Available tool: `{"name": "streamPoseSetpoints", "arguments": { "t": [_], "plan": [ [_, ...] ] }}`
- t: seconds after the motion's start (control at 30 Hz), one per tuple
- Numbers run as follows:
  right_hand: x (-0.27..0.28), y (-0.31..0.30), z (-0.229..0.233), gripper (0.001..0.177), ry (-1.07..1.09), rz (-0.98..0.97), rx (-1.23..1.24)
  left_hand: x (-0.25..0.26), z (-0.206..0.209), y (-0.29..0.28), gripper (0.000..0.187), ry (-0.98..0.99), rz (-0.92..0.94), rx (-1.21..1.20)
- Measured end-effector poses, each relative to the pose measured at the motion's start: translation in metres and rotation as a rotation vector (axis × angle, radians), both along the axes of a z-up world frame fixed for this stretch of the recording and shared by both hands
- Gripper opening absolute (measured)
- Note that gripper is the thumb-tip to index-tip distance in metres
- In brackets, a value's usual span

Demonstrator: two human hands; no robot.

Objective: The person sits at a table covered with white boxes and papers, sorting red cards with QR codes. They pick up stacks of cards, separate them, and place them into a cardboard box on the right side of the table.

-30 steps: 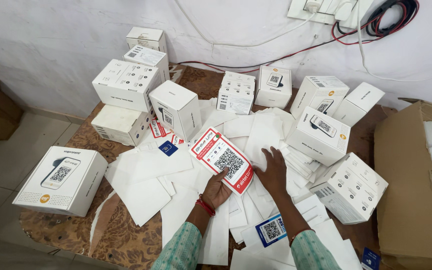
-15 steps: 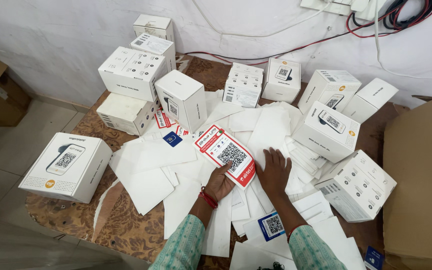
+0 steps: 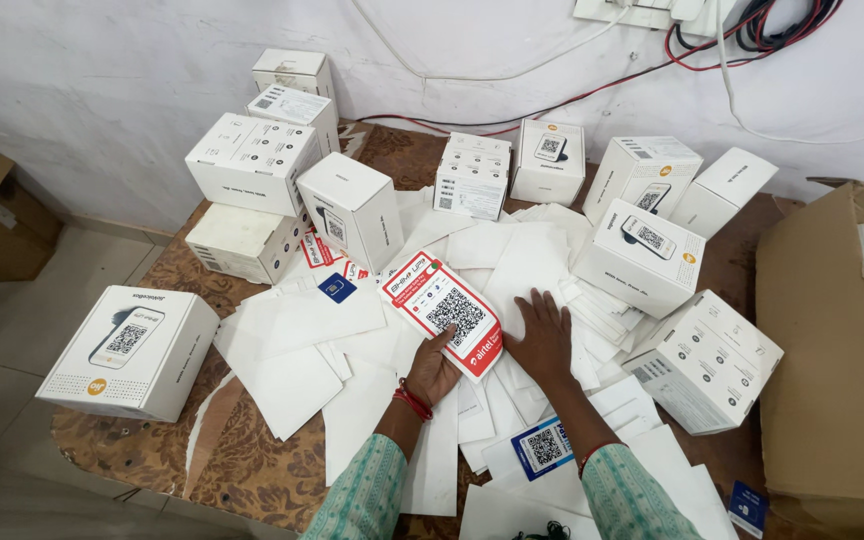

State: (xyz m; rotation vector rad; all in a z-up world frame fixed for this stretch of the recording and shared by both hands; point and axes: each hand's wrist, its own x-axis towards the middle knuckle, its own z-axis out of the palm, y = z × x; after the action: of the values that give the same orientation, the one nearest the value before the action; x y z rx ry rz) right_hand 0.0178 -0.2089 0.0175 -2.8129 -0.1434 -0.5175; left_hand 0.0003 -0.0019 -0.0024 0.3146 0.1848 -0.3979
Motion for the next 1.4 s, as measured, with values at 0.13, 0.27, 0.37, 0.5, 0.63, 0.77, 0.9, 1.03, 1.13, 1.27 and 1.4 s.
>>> {"name": "streamPoseSetpoints", "arguments": {
  "t": [0.13, 0.27, 0.37, 0.5, 0.63, 0.77, 0.9, 1.03, 1.13, 1.27, 1.4],
  "plan": [
    [-0.001, -0.012, -0.016, 0.044, -0.107, 0.023, -0.005, 0.001, 0.0, 0.0, 0.038, 0.018, 0.007, 0.005],
    [-0.001, -0.025, 0.002, 0.029, -0.011, -0.271, 0.643, -0.001, -0.009, -0.001, 0.034, -0.001, 0.015, 0.006],
    [-0.001, -0.025, 0.028, 0.023, -0.185, -0.248, 0.955, -0.002, -0.015, -0.005, 0.034, -0.05, 0.038, 0.015],
    [-0.017, -0.014, 0.059, 0.023, -0.081, -0.071, 1.602, -0.004, -0.009, -0.006, 0.036, -0.026, 0.031, 0.031],
    [-0.031, 0.012, 0.055, 0.029, 0.064, 0.024, 1.756, -0.008, 0.007, -0.004, 0.04, -0.035, 0.02, 0.002],
    [-0.042, 0.024, 0.033, 0.027, 0.44, -0.071, 1.56, -0.011, 0.01, -0.002, 0.045, -0.013, 0.037, -0.071],
    [-0.047, 0.03, 0.023, 0.024, 0.594, -0.08, 1.334, -0.01, 0.005, -0.004, 0.045, -0.042, 0.013, 0.024],
    [-0.057, 0.038, 0.019, 0.029, 0.76, -0.049, 1.123, -0.01, 0.004, -0.003, 0.046, -0.05, 0.001, 0.084],
    [-0.064, 0.041, 0.017, 0.04, 0.809, -0.044, 0.897, -0.009, 0.002, 0.0, 0.045, -0.054, 0.001, 0.064],
    [-0.056, 0.031, 0.019, 0.048, 0.733, -0.098, 0.881, -0.009, 0.0, -0.001, 0.045, -0.103, -0.01, 0.052],
    [-0.019, 0.0, 0.035, 0.036, 0.359, -0.154, 0.927, -0.007, 0.005, 0.001, 0.044, -0.059, -0.039, 0.084]
  ]
}}
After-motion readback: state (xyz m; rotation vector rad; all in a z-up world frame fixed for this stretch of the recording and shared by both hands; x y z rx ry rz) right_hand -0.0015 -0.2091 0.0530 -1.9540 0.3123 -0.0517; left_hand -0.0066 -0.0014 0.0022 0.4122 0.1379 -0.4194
